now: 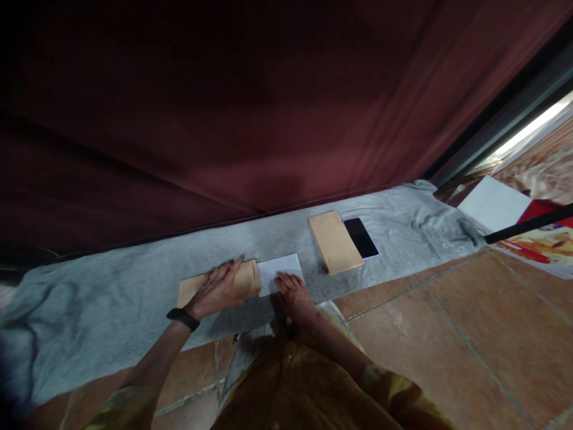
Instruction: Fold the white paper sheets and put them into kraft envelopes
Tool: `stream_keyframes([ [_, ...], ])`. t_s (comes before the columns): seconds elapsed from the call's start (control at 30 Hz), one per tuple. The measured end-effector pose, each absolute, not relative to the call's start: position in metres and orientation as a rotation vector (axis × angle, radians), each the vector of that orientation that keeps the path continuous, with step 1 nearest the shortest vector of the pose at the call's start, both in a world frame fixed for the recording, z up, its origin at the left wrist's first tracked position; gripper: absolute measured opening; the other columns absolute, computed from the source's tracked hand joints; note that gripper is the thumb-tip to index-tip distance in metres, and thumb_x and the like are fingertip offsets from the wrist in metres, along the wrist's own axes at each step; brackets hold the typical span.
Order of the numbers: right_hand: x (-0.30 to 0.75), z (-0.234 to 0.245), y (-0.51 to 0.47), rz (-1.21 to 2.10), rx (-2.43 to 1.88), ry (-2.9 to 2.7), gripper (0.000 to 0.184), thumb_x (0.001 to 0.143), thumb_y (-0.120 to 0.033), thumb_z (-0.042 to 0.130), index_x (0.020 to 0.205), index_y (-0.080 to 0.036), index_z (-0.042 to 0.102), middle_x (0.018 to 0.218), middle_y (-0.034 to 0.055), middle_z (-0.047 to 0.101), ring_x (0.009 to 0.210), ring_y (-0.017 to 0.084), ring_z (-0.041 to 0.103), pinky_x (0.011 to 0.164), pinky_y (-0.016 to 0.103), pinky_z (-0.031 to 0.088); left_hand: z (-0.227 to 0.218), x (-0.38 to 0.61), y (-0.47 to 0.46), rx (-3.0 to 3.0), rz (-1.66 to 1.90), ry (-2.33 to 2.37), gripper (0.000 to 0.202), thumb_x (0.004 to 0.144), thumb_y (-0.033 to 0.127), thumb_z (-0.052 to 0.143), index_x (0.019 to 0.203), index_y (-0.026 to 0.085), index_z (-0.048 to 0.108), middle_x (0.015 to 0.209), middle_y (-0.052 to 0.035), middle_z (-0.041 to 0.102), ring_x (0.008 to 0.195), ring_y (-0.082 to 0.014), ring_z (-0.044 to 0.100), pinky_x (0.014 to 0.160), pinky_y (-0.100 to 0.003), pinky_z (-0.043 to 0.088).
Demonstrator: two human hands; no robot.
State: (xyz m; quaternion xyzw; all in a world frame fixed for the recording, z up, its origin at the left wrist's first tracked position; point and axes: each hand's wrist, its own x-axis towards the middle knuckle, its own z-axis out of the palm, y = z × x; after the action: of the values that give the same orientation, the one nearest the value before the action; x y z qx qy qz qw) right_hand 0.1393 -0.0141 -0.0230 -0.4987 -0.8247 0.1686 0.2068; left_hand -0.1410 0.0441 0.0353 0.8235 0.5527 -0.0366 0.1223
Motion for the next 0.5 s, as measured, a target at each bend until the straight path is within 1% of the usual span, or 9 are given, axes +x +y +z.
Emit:
stream_keyframes([
  [0.07, 0.138, -0.021, -0.014, 0.488, -1.396, -2.262, 0.043, 0.095, -0.014, 0.051, 0.137, -0.019, 0.058, 0.146, 0.0128, 0.055, 0.134, 0.027, 0.05, 0.113, 0.048, 0.042, 0.033, -0.143, 0.04, 2.397, -0.085, 1.638, 0.119, 0.066, 0.054, 0.077, 0.161, 0.023, 0.012, 0.145, -0.0163, 0.05, 0.136, -0.0359, 0.045, 0.115, -0.051, 0.026],
  [0.13, 0.132, -0.018, -0.012, 0.541, -1.395, -2.182, 0.042, 0.095, -0.015, 0.049, 0.135, -0.018, 0.06, 0.143, 0.0131, 0.057, 0.132, 0.027, 0.05, 0.111, 0.046, 0.043, 0.029, -0.144, 0.037, 2.4, -0.081, 1.646, 0.118, 0.066, 0.054, 0.076, 0.161, 0.022, 0.014, 0.148, -0.0175, 0.048, 0.137, -0.0371, 0.043, 0.117, -0.054, 0.022],
  [0.2, 0.121, -0.014, -0.007, 0.666, -1.37, -2.063, 0.04, 0.094, -0.017, 0.047, 0.132, -0.018, 0.062, 0.137, 0.0126, 0.061, 0.127, 0.025, 0.054, 0.109, 0.044, 0.045, 0.026, -0.145, 0.034, 2.41, -0.083, 1.63, 0.116, 0.067, 0.053, 0.075, 0.161, 0.022, 0.015, 0.15, -0.0184, 0.045, 0.14, -0.0375, 0.04, 0.118, -0.056, 0.02],
  [0.27, 0.106, -0.011, 0.001, 0.885, -1.337, -1.897, 0.037, 0.093, -0.019, 0.048, 0.126, -0.021, 0.065, 0.125, 0.0106, 0.067, 0.116, 0.024, 0.06, 0.104, 0.041, 0.048, 0.023, -0.145, 0.032, 2.419, -0.076, 1.618, 0.114, 0.068, 0.052, 0.074, 0.161, 0.022, 0.014, 0.151, -0.0187, 0.044, 0.142, -0.0366, 0.038, 0.118, -0.056, 0.019],
  [0.33, 0.089, -0.009, 0.011, 1.197, -1.332, -1.676, 0.029, 0.089, -0.021, 0.052, 0.113, -0.022, 0.068, 0.11, 0.0075, 0.07, 0.099, 0.021, 0.064, 0.093, 0.036, 0.052, 0.022, -0.145, 0.031, 2.427, -0.049, 1.622, 0.116, 0.068, 0.051, 0.074, 0.161, 0.022, 0.011, 0.151, -0.0186, 0.043, 0.143, -0.0362, 0.038, 0.118, -0.056, 0.019],
  [0.37, 0.081, -0.008, 0.015, 1.352, -1.336, -1.554, 0.021, 0.087, -0.021, 0.053, 0.1, -0.021, 0.069, 0.097, 0.0053, 0.07, 0.09, 0.02, 0.064, 0.086, 0.034, 0.052, 0.021, -0.145, 0.03, 2.427, -0.03, 1.626, 0.117, 0.068, 0.051, 0.074, 0.161, 0.022, 0.01, 0.151, -0.0187, 0.043, 0.142, -0.0363, 0.038, 0.118, -0.056, 0.02],
  [0.4, 0.074, -0.009, 0.02, 1.42, -1.326, -1.514, 0.017, 0.087, -0.022, 0.051, 0.089, -0.02, 0.068, 0.083, 0.0031, 0.067, 0.079, 0.019, 0.062, 0.076, 0.031, 0.052, 0.021, -0.145, 0.03, 2.426, -0.011, 1.63, 0.118, 0.067, 0.051, 0.075, 0.161, 0.022, 0.009, 0.152, -0.0187, 0.043, 0.143, -0.0364, 0.038, 0.118, -0.056, 0.02],
  [0.43, 0.067, -0.009, 0.023, 1.474, -1.319, -1.475, 0.017, 0.087, -0.024, 0.05, 0.08, -0.02, 0.065, 0.072, 0.001, 0.062, 0.069, 0.017, 0.058, 0.068, 0.028, 0.05, 0.021, -0.145, 0.029, 2.424, 0.007, 1.636, 0.119, 0.067, 0.051, 0.075, 0.161, 0.022, 0.009, 0.152, -0.0187, 0.043, 0.143, -0.0367, 0.038, 0.118, -0.055, 0.021],
  [0.5, 0.057, -0.012, 0.028, 1.519, -1.322, -1.404, 0.021, 0.087, -0.026, 0.048, 0.069, -0.019, 0.058, 0.061, -0.0019, 0.051, 0.058, 0.014, 0.051, 0.057, 0.025, 0.045, 0.02, -0.145, 0.027, 2.422, 0.035, 1.652, 0.119, 0.066, 0.051, 0.076, 0.161, 0.022, 0.01, 0.152, -0.0189, 0.042, 0.143, -0.0371, 0.038, 0.118, -0.054, 0.021],
])
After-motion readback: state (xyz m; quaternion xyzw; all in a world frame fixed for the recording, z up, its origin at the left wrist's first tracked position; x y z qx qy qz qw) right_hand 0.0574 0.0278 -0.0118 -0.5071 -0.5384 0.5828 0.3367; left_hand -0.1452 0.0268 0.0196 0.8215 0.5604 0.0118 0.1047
